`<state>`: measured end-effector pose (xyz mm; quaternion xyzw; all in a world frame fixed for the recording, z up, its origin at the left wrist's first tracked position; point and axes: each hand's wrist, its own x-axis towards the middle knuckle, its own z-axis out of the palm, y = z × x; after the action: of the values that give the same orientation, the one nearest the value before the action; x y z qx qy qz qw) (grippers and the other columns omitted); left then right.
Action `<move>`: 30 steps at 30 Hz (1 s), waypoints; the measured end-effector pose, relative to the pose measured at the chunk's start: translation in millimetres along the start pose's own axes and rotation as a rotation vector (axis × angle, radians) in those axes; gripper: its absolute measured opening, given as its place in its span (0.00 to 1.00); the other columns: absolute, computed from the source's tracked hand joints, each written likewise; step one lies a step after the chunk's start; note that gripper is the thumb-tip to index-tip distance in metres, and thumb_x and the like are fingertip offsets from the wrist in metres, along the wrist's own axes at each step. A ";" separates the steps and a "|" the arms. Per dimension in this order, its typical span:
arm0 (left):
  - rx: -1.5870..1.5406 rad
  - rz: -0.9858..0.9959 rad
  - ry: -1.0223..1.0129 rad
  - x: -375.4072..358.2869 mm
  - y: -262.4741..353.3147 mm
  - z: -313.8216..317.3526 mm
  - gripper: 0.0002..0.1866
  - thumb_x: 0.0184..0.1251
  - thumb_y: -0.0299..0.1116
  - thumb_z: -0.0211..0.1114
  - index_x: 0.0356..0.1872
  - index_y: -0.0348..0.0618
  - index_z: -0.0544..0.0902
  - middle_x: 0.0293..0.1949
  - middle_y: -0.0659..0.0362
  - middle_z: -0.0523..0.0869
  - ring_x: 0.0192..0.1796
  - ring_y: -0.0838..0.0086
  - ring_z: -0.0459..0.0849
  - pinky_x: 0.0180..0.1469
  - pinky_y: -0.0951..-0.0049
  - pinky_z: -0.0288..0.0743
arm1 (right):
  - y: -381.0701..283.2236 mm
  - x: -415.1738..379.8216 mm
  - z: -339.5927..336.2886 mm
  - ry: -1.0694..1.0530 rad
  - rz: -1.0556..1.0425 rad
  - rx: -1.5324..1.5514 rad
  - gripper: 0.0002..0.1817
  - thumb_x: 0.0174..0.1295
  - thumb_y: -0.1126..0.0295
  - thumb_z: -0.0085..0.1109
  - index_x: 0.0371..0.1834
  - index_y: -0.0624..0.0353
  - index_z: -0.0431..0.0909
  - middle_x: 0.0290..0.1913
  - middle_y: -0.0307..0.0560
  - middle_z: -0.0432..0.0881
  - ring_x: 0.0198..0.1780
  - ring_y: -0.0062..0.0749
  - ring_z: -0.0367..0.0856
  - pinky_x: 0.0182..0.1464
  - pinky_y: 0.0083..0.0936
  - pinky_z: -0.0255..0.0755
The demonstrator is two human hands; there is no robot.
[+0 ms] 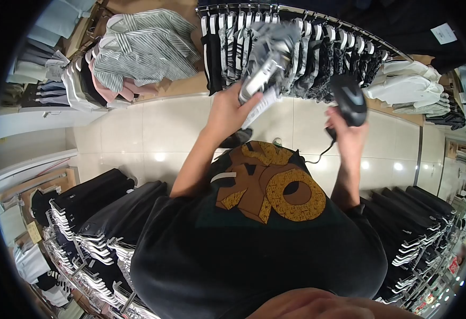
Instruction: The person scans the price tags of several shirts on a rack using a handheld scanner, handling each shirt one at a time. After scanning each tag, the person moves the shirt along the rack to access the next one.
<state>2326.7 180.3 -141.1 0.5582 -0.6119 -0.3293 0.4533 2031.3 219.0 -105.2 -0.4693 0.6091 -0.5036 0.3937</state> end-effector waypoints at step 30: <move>0.180 0.394 -0.384 199.0 -80.8 220.8 0.24 0.65 0.34 0.72 0.59 0.35 0.80 0.54 0.40 0.88 0.59 0.42 0.84 0.64 0.49 0.76 | 94.4 104.4 -23.3 -0.202 0.202 0.051 0.27 0.55 0.80 0.77 0.61 0.62 0.85 0.51 0.36 0.89 0.48 0.19 0.81 0.54 0.22 0.76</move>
<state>2161.0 -50.8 -259.4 0.3939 -0.8101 -0.2788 0.3330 1966.5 128.5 -194.5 -0.4437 0.5976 -0.4270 0.5135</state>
